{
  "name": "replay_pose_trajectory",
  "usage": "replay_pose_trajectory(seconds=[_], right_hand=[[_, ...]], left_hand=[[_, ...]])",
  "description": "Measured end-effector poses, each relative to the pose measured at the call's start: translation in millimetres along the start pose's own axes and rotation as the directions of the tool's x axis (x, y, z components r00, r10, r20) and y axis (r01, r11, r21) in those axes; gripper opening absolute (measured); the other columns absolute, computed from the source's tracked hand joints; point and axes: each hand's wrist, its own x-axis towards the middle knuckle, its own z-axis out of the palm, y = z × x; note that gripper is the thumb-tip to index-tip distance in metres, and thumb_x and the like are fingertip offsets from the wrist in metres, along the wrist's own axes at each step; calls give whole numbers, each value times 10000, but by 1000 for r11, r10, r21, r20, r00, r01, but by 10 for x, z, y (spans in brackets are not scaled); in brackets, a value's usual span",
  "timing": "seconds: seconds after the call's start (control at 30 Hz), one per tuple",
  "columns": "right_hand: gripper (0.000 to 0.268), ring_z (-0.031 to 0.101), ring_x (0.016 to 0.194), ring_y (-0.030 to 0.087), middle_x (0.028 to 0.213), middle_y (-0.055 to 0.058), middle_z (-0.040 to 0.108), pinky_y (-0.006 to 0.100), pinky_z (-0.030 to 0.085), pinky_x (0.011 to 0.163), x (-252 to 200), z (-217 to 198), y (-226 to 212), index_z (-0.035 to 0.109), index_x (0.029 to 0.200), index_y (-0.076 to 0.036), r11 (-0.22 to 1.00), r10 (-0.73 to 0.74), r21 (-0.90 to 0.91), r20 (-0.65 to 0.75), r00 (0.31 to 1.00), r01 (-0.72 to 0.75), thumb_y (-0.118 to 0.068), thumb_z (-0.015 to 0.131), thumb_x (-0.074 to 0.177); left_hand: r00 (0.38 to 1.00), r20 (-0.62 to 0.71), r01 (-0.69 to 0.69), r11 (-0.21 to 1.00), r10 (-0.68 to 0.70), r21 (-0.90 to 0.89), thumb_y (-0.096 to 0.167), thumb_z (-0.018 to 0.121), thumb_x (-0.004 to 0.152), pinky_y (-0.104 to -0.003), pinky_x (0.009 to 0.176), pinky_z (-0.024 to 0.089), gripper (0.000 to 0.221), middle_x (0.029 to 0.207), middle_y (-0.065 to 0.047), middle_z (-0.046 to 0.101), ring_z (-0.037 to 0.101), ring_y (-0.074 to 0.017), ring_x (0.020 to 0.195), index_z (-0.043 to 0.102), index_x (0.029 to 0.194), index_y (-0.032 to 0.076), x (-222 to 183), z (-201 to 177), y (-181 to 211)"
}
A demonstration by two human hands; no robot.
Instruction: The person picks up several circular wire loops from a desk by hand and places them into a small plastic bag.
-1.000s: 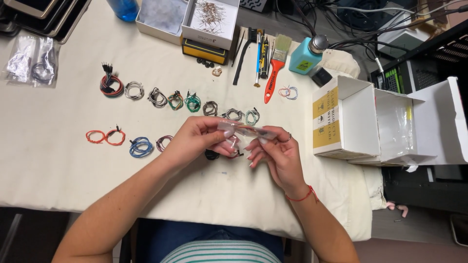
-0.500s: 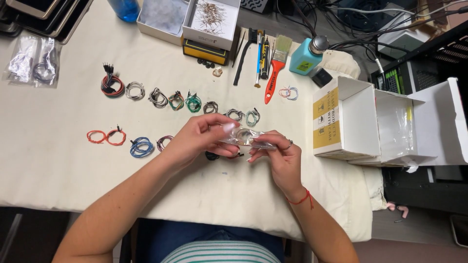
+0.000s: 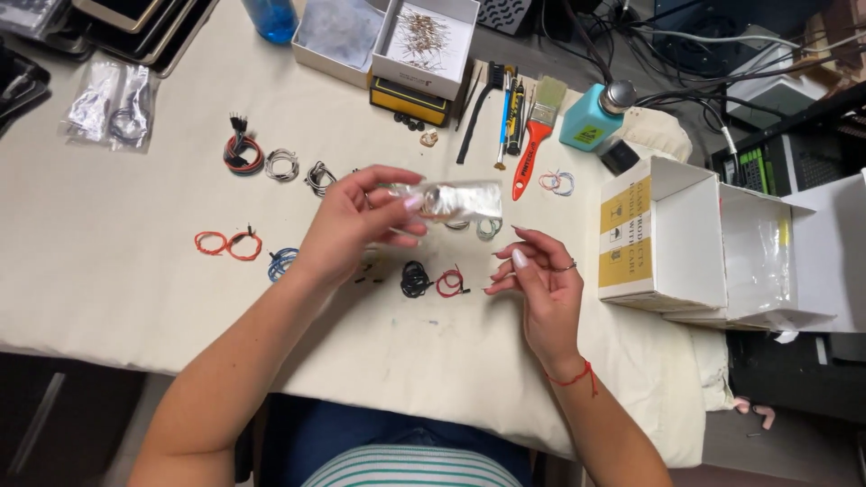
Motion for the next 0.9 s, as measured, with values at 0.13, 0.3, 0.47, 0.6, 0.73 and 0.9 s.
replay_pose_trajectory(seconds=[0.13, 0.3, 0.47, 0.6, 0.73, 0.9], right_hand=[[284, 713, 756, 216, 960, 201, 673, 356, 695, 646, -5, -10, 44, 547, 1290, 36, 1000, 13, 2, 9, 1000, -13, -30, 539, 1014], [245, 703, 709, 212, 927, 191, 671, 357, 680, 625, 21, -6, 67, 541, 1258, 17, 998, 17, -59, -43, 999, -20, -24, 548, 1016], [216, 677, 680, 209, 894, 185, 666, 362, 655, 621, 39, -29, 108, 561, 1232, -10, 997, 70, -40, -48, 996, -72, -45, 562, 1018], [194, 649, 666, 225, 880, 182, 654, 382, 628, 620, 31, -46, 114, 572, 1216, -21, 991, 132, -27, -68, 989, -134, -62, 577, 1026], [205, 655, 668, 216, 884, 179, 656, 367, 627, 642, 33, -64, 181, 566, 1234, -23, 992, 123, -32, -34, 992, -124, -65, 573, 1033], [260, 642, 698, 217, 907, 183, 645, 357, 611, 661, 55, -105, 271, 556, 1300, -3, 991, 119, -53, -43, 992, -121, -52, 555, 1045]], left_hand=[[982, -151, -117, 993, 114, -17, 89, 771, 890, -372, 688, 703, 409, 945, -165, 768, 789, -287, 796, 619, 1250, -30, 125, -264, 118], [832, -430, -330, 936, 350, 123, 132, 809, 901, -316, 728, 713, 331, 981, -120, 783, 804, -250, 877, 679, 1180, 10, 173, -588, 360], [590, -676, -354, 894, 442, 275, 136, 772, 870, -229, 655, 640, 263, 891, -58, 795, 760, -113, 805, 712, 1116, 65, 333, -1240, 425], [412, -832, -265, 922, 372, 282, 182, 767, 844, -212, 587, 544, 236, 870, -4, 819, 708, -44, 767, 740, 1070, 119, 394, -1693, 395], [362, -853, -334, 907, 376, 257, 123, 770, 870, -206, 545, 620, 243, 890, -69, 805, 702, -91, 722, 717, 1100, 61, 534, -2046, 223], [300, -886, -253, 925, 354, 284, 56, 776, 819, -245, 528, 662, 164, 868, -119, 774, 758, -189, 599, 719, 972, 41, 559, -2205, 163]])
